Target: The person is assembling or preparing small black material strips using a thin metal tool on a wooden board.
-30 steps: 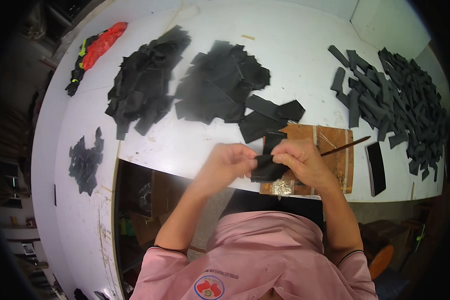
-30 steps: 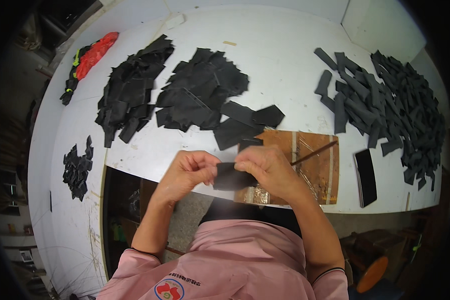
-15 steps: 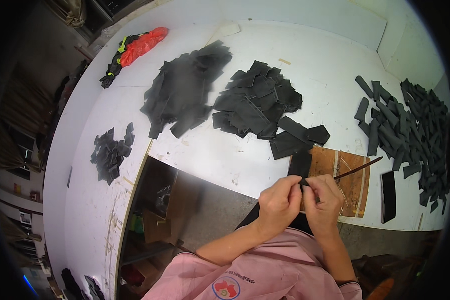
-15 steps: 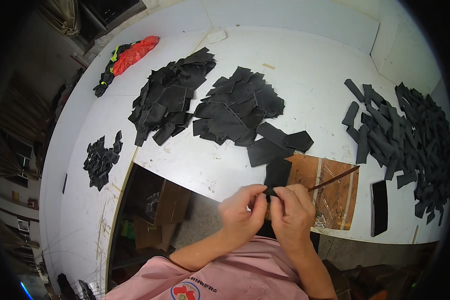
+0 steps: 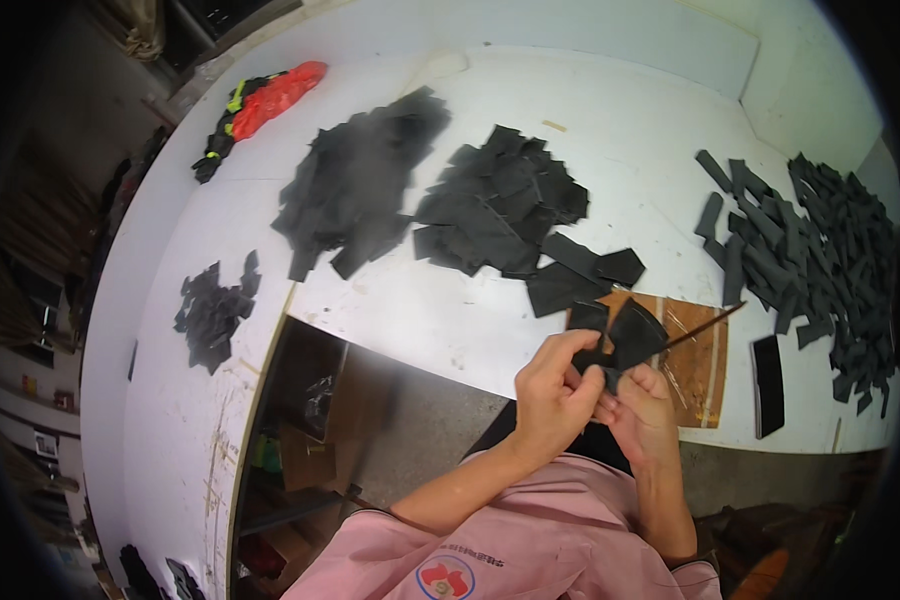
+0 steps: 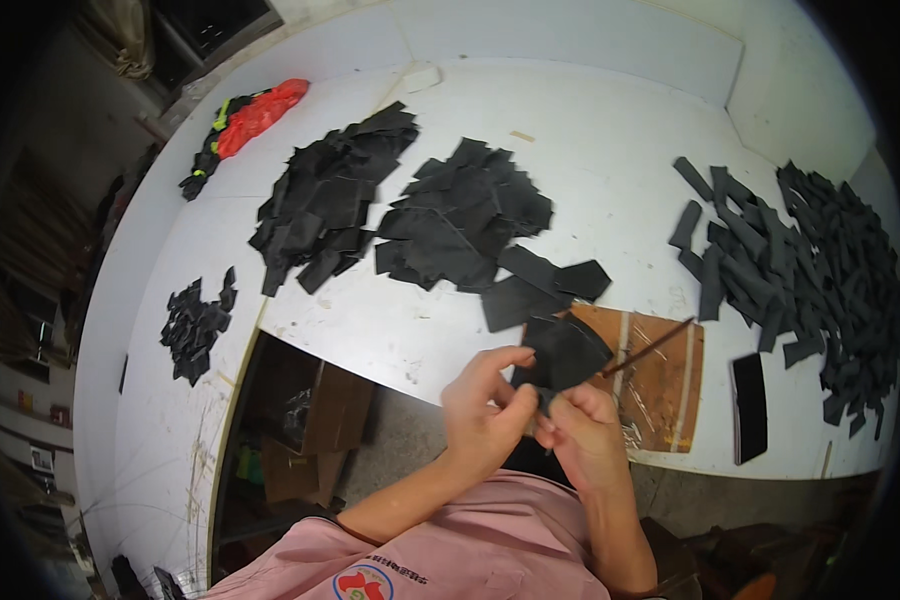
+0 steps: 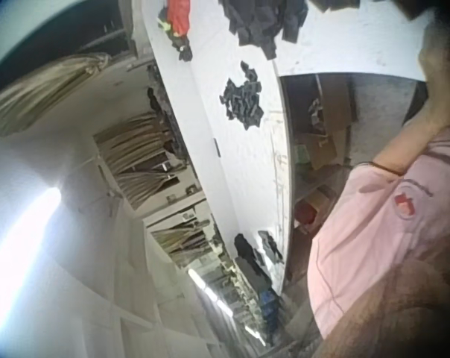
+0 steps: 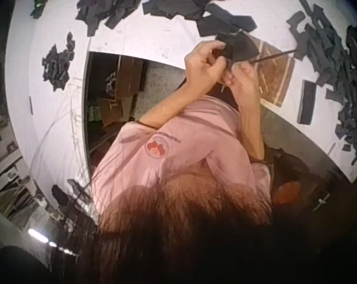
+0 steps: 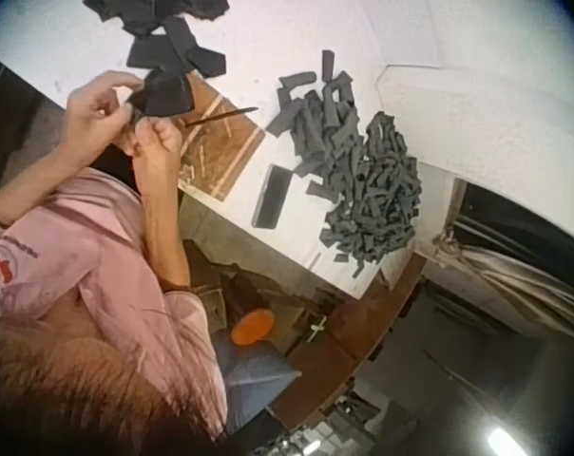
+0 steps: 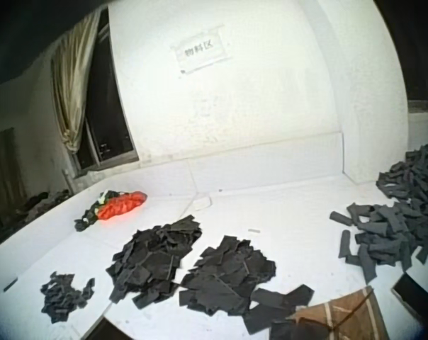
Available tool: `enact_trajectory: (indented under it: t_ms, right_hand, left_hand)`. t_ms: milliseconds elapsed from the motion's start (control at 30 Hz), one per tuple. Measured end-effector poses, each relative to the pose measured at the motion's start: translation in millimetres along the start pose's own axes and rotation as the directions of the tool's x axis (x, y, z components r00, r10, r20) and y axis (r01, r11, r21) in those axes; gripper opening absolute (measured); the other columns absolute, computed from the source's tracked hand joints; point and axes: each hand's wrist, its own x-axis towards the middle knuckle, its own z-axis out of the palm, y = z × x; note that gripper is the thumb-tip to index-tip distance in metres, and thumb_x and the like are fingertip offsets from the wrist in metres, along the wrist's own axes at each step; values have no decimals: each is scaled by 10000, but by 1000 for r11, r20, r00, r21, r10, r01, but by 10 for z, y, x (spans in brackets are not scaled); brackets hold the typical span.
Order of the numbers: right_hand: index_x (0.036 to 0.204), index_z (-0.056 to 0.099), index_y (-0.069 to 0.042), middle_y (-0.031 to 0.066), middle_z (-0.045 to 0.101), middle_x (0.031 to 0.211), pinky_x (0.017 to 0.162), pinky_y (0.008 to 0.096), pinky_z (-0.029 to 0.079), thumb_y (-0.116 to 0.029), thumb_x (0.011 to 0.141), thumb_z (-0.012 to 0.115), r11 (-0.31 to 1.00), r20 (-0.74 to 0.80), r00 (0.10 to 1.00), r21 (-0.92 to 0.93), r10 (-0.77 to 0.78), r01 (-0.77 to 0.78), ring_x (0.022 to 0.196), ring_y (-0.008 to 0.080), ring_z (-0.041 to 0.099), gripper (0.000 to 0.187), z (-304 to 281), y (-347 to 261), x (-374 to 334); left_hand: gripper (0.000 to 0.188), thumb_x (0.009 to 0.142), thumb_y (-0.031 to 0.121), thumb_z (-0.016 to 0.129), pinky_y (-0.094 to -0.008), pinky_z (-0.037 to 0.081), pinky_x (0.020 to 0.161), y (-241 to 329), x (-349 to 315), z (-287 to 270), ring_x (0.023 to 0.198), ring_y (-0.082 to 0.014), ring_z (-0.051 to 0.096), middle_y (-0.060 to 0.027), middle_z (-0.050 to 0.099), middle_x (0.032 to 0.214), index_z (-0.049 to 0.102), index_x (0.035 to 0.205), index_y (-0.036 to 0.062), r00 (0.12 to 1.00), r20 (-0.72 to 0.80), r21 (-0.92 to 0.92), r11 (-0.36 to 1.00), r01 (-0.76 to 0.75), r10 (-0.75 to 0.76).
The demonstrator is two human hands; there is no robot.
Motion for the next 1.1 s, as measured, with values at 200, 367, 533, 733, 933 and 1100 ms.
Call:
enact_trajectory:
  t_ms: [200,367,533,733,933,1100]
  right_hand:
    - [737,529,-39,-20,472,676,560,188,369,-152,809,568,976,37,996,-200,-82,88,616,80,450,140,-143,-67,13]
    - [743,539,-24,27,486,848,611,166,345,-104,777,602,942,140,954,-171,-265,287,654,72,442,107,29,-156,-167]
    - [737,519,-6,57,537,872,541,187,369,-36,774,559,620,217,847,-599,-485,507,608,84,466,62,-65,-377,-203]
    - [726,512,-1,94,547,775,492,246,402,-12,728,579,105,399,695,-821,-598,561,553,148,514,68,224,-724,-222]
    - [737,508,3,64,512,707,523,230,371,-29,746,566,179,358,743,-826,-566,535,595,128,480,66,324,-973,-226]
    - [727,516,-12,-41,469,602,500,195,329,-133,829,525,527,189,890,-748,-416,405,575,31,400,159,389,-1227,-135]
  left_hand:
    - [277,698,-72,522,-170,342,417,-60,21,-57,476,-33,444,-68,594,774,507,966,-7,961,188,-361,895,262,-205]
    - [442,731,-92,486,-130,267,430,48,63,-155,500,-11,401,-16,536,757,400,1151,17,569,822,-527,398,751,15]
    - [265,761,-68,526,-171,385,531,177,-101,119,607,-62,492,-52,547,768,535,1021,-17,943,333,-189,981,52,14]
    - [124,776,-49,534,-202,407,565,292,-64,395,671,-134,513,-102,558,822,569,889,-9,982,70,-187,970,-157,173]
    - [141,786,-29,541,-169,366,432,478,143,453,474,-90,457,-105,551,786,524,922,4,984,79,-403,908,-117,162]
    - [339,803,-40,474,-174,260,293,691,540,370,338,-35,335,-127,543,801,344,1116,-31,617,773,-633,131,763,146]
